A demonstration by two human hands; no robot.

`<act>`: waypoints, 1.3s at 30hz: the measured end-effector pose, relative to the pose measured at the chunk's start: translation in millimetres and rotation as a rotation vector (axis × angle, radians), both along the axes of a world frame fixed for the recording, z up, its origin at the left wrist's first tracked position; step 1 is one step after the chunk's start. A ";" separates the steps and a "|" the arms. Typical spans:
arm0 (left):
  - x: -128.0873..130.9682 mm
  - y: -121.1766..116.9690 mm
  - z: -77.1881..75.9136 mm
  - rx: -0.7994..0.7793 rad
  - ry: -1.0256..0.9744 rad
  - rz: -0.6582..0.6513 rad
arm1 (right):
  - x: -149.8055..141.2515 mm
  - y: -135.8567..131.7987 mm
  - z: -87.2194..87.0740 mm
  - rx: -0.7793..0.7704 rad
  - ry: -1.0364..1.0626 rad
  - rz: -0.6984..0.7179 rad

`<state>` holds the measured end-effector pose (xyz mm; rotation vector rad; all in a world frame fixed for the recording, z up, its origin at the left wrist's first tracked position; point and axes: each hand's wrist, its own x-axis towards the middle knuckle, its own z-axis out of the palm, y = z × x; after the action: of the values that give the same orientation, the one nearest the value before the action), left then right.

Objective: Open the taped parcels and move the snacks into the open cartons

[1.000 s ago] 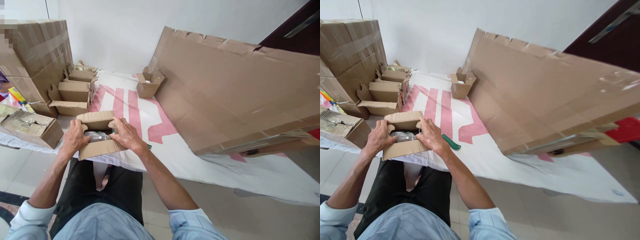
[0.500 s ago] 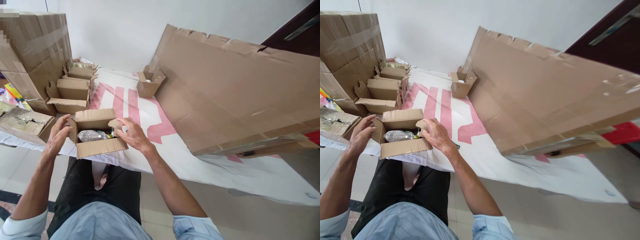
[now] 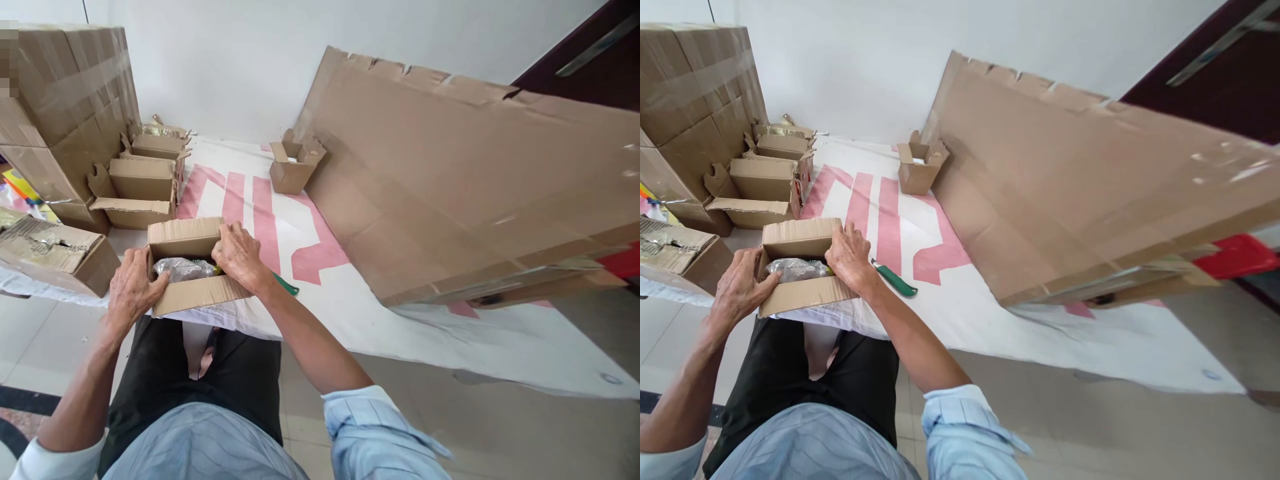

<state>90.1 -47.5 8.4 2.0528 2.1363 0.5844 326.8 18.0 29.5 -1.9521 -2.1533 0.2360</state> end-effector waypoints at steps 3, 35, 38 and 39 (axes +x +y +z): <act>0.7 -0.5 -8.6 0.056 -0.038 0.003 | 3.7 8.9 5.0 -0.014 -0.028 -0.016; -3.2 0.8 -36.4 0.270 -0.159 -0.162 | 69.2 46.2 6.2 -0.129 0.360 0.107; -6.5 2.6 -38.6 0.245 -0.190 -0.181 | 77.9 43.1 3.4 0.002 0.166 0.130; -7.6 3.3 -39.4 0.233 -0.201 -0.190 | 76.8 40.4 2.1 0.035 0.084 0.157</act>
<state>82.4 -44.2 -31.0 2.1725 1.8109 1.0050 403.7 58.3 31.6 -1.7238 -2.2417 0.2990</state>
